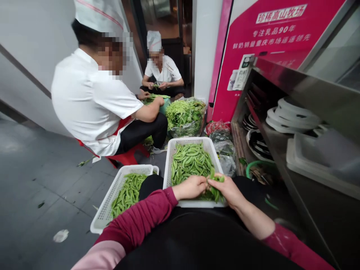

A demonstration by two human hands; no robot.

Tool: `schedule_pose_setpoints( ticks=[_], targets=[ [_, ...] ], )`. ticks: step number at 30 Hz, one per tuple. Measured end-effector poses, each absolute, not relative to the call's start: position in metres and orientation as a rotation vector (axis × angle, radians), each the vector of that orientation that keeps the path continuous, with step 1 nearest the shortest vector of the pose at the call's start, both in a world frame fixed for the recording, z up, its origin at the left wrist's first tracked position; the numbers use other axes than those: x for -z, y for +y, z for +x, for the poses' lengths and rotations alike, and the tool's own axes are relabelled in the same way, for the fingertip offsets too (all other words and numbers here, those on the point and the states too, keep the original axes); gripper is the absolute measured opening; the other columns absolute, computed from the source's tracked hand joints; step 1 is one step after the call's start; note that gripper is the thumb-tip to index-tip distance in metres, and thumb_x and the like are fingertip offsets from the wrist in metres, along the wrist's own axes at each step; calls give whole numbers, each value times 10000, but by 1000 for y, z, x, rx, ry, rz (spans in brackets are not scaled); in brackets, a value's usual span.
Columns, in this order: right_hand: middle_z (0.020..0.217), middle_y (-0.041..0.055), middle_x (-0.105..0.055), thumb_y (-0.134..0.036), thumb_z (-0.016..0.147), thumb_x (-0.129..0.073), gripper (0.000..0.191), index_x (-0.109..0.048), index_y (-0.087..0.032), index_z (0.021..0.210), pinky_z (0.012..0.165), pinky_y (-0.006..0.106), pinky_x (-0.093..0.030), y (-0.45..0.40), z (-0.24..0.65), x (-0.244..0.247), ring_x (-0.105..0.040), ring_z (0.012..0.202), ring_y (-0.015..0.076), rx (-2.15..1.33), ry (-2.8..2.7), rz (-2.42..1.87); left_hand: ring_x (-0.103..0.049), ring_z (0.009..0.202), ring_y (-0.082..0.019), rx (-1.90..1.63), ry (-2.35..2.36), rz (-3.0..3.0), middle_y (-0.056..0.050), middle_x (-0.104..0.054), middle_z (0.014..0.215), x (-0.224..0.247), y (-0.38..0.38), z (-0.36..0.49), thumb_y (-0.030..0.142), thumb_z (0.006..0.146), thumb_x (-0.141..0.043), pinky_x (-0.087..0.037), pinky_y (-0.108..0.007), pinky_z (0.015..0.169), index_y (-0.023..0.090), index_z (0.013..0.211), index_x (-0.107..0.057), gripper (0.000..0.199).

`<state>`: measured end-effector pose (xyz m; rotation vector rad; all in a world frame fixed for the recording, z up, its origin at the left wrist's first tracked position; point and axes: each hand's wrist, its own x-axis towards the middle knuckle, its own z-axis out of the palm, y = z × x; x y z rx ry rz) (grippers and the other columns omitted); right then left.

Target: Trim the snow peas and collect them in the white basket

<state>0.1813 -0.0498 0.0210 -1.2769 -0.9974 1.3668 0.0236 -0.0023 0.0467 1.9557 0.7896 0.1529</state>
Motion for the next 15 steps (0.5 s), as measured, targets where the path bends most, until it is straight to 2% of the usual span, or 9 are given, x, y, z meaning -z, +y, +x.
schedule_pose_setpoints(
  ticks=[3,6,8,11,13,15],
  targets=[
    [721,49,-654,-388,647,-629,313,-628,-155,856,625,310,-471,-50,187,-15,-599,651,193,-1181,-1218,-1478,-502,587,-77,-90,831,2187,-5,-579,662,-44,-4,20,187,798,-337,-403,-172,587,127,771,-594,265],
    [882,75,-648,-278,713,-548,284,-612,-201,978,732,358,-445,-54,197,-19,-584,809,232,-624,-1614,-1629,-533,572,-127,157,860,2542,-46,-600,632,-46,-2,12,224,767,-390,-420,-220,562,133,739,-607,237],
    [917,74,-634,-161,723,-485,320,-597,-227,1015,777,343,-418,-59,198,-25,-562,869,222,-356,-2006,-1505,-550,558,-169,316,820,2744,-78,-605,614,-52,-4,10,260,751,-411,-427,-258,535,137,714,-611,238],
    [807,59,-620,-73,670,-462,288,-625,-214,861,692,283,-431,-61,189,-33,-570,775,191,-339,-2420,-1355,-561,553,-189,373,703,2871,-91,-615,636,-60,-8,12,278,755,-401,-427,-274,515,152,666,-601,252],
    [771,41,-607,-102,672,-473,201,-615,-212,764,649,266,-432,-58,182,-33,-569,732,178,-426,-2383,-1451,-562,571,-178,267,707,2894,-82,-617,661,-61,-11,13,268,761,-398,-425,-264,529,155,662,-585,240],
    [790,26,-609,-163,684,-498,132,-607,-219,732,676,272,-433,-53,178,-29,-570,750,174,-569,-2157,-1552,-559,600,-160,94,774,2876,-70,-613,690,-57,-13,14,254,771,-396,-420,-247,556,155,699,-575,217]
  ],
)
